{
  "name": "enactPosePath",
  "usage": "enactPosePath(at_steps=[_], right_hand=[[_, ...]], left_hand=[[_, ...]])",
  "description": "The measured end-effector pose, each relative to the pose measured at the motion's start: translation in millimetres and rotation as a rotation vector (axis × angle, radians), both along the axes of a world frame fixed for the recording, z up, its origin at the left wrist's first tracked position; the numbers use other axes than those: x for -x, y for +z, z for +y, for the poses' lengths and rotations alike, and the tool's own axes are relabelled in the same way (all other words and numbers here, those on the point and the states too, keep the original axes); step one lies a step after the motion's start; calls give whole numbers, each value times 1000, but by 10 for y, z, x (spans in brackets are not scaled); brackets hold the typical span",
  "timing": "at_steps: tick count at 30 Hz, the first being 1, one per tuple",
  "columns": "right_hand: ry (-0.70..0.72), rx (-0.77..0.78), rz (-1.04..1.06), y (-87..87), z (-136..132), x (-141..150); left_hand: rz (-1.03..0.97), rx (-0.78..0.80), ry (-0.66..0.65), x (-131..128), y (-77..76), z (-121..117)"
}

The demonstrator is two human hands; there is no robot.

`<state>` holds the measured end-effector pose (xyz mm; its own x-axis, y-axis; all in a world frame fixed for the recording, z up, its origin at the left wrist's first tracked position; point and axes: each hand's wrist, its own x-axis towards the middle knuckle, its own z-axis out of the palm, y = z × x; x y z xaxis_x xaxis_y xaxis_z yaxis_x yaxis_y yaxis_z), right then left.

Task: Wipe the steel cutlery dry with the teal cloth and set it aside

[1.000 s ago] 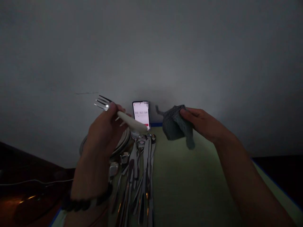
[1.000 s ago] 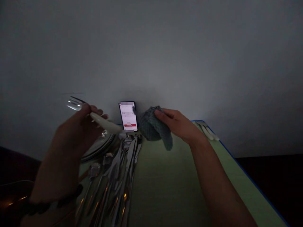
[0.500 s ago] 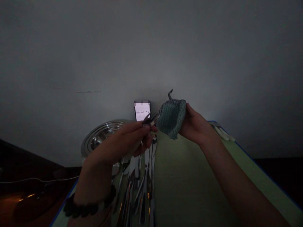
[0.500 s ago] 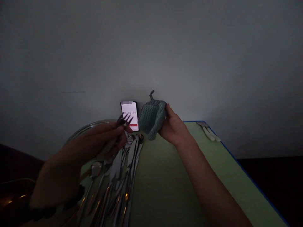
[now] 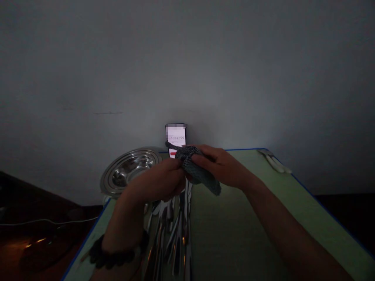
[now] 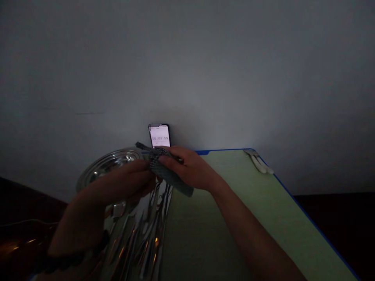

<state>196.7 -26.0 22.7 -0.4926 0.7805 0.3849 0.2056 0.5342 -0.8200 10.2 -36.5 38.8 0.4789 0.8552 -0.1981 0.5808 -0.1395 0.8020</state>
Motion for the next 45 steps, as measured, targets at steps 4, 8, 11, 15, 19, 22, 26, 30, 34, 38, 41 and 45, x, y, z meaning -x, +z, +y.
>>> enactPosePath(at_steps=[4, 8, 11, 15, 19, 22, 26, 30, 34, 38, 41, 45], right_hand=[[-15, -90, -111, 1, 2, -23], [-164, -90, -214, 22, 22, -102], [-272, -97, -244, 52, 28, -167], [-224, -110, -282, 62, 25, -206], [-181, -84, -296, 37, 38, -207], [-170, -79, -269, 39, 38, -212], [-134, -95, -313, 70, 24, -247], [6, -7, -390, 90, 23, -297], [85, 23, -386, 90, 21, -301], [-25, -10, -390, 89, 9, -271], [-96, -63, -373, 104, 4, -257], [-138, -115, -357, 124, 3, -259]], left_hand=[[46, -102, -72, 0, 41, 5], [78, -76, -102, 17, 76, -16], [92, -144, -93, 57, 108, -42], [124, -271, -134, 79, 154, -76], [156, -337, -156, 46, 178, -111], [174, -359, -172, 16, 186, -124], [175, -335, -167, 29, 192, -116], [179, -298, -159, 108, 192, -101], [240, -329, -182, 120, 199, -115], [328, -355, -174, 25, 204, -145], [272, -351, -191, -35, 212, -150], [173, -340, -193, -23, 229, -136]])
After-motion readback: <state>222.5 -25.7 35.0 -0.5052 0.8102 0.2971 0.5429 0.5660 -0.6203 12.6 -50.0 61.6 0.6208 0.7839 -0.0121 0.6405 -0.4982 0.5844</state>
